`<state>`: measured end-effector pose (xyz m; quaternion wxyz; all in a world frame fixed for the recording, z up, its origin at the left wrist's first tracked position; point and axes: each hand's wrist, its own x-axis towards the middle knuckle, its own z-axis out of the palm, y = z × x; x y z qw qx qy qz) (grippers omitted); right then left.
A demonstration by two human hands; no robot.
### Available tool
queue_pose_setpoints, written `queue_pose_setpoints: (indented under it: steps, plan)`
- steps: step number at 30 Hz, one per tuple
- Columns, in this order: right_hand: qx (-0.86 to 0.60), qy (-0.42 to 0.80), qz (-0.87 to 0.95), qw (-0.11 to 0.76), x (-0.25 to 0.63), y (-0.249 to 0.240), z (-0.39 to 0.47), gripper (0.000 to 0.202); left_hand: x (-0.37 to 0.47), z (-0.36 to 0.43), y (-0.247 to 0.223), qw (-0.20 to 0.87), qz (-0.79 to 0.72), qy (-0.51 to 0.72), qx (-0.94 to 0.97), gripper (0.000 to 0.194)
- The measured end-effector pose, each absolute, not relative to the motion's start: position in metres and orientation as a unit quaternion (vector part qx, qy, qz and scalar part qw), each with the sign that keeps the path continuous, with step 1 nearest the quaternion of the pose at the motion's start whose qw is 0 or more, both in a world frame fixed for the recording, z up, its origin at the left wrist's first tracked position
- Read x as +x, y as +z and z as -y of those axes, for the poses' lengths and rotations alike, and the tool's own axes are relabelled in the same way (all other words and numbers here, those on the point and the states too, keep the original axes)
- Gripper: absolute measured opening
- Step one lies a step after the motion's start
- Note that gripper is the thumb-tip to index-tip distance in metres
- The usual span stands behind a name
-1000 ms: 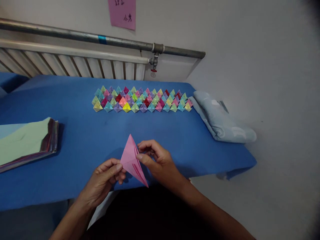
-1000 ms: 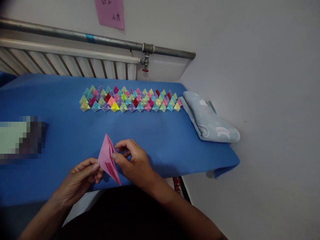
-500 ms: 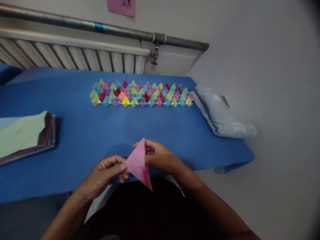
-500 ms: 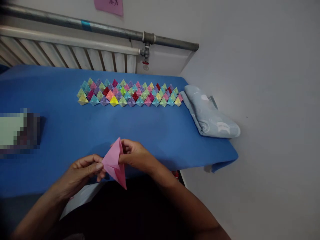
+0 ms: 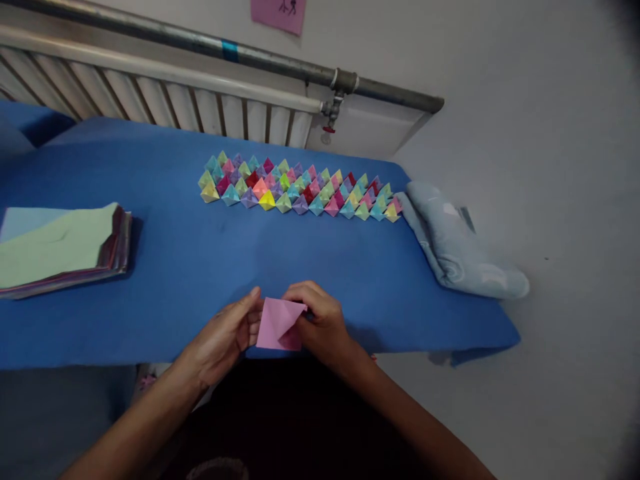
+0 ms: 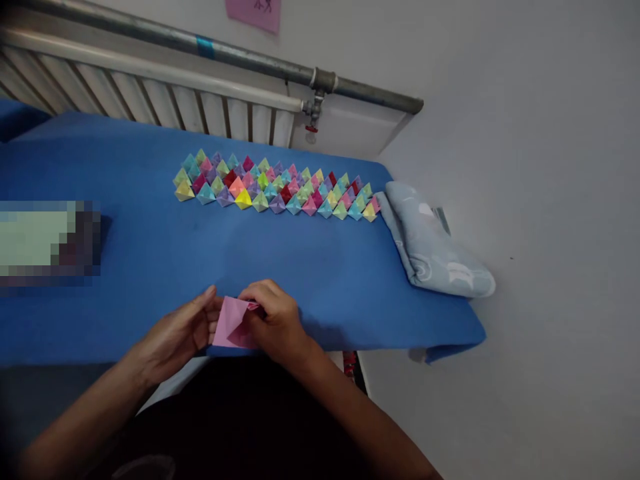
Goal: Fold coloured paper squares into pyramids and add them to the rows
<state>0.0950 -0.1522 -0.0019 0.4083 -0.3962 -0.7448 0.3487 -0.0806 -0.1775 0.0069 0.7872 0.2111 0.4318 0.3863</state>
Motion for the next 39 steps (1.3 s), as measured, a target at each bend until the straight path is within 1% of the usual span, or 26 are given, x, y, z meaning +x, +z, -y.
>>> queue_pose_setpoints:
  steps: [4,12,14,16,19,21,23,25,28,30,34,35,36,39]
  plan:
    - [-0.368,0.292,0.796,0.382,0.098,-0.004,0.154,0.016,-0.080,0.176,0.005,0.761,-0.452,0.413,0.213,0.033]
    - [-0.357,0.220,0.871,0.257,0.104,-0.005,0.156,0.027,-0.084,0.173,0.006,0.752,-0.502,0.371,0.211,0.032]
    - [-0.348,0.217,0.881,0.237,0.105,-0.005,0.155,0.030,-0.086,0.172,0.006,0.743,-0.515,0.370,0.212,0.030]
    - [-0.336,0.227,0.883,0.236,0.108,-0.006,0.155,0.035,-0.087,0.171,0.007,0.731,-0.527,0.377,0.216,0.030]
    - [-0.334,0.273,0.857,0.280,0.113,-0.007,0.158,0.043,-0.088,0.170,0.007,0.702,-0.549,0.393,0.226,0.030]
    - [-0.381,0.331,0.800,0.323,0.117,-0.006,0.159,0.042,-0.088,0.171,0.007,0.677,-0.563,0.409,0.238,0.030]
    - [-0.457,0.420,0.702,0.350,0.117,-0.002,0.160,0.036,-0.086,0.171,0.007,0.661,-0.566,0.423,0.252,0.029]
    - [-0.502,0.521,0.597,0.346,0.113,0.005,0.160,0.034,-0.084,0.173,0.008,0.657,-0.556,0.432,0.268,0.028]
    - [-0.504,0.620,0.513,0.314,0.103,0.013,0.160,0.045,-0.081,0.174,0.009,0.657,-0.544,0.432,0.293,0.028]
    - [-0.499,0.651,0.488,0.299,0.097,0.014,0.160,0.048,-0.079,0.175,0.008,0.658,-0.542,0.432,0.295,0.030]
    - [-0.487,0.681,0.460,0.297,0.094,0.007,0.162,0.035,-0.077,0.173,0.003,0.663,-0.544,0.434,0.279,0.036]
    - [-0.486,0.686,0.451,0.299,0.094,0.005,0.163,0.036,-0.077,0.171,0.002,0.657,-0.548,0.435,0.280,0.037]
    - [-0.485,0.691,0.443,0.302,0.094,0.004,0.163,0.040,-0.077,0.170,0.001,0.646,-0.556,0.437,0.288,0.038]
    - [-0.476,0.691,0.438,0.322,0.094,0.000,0.162,0.061,-0.076,0.160,0.001,0.594,-0.578,0.442,0.343,0.037]
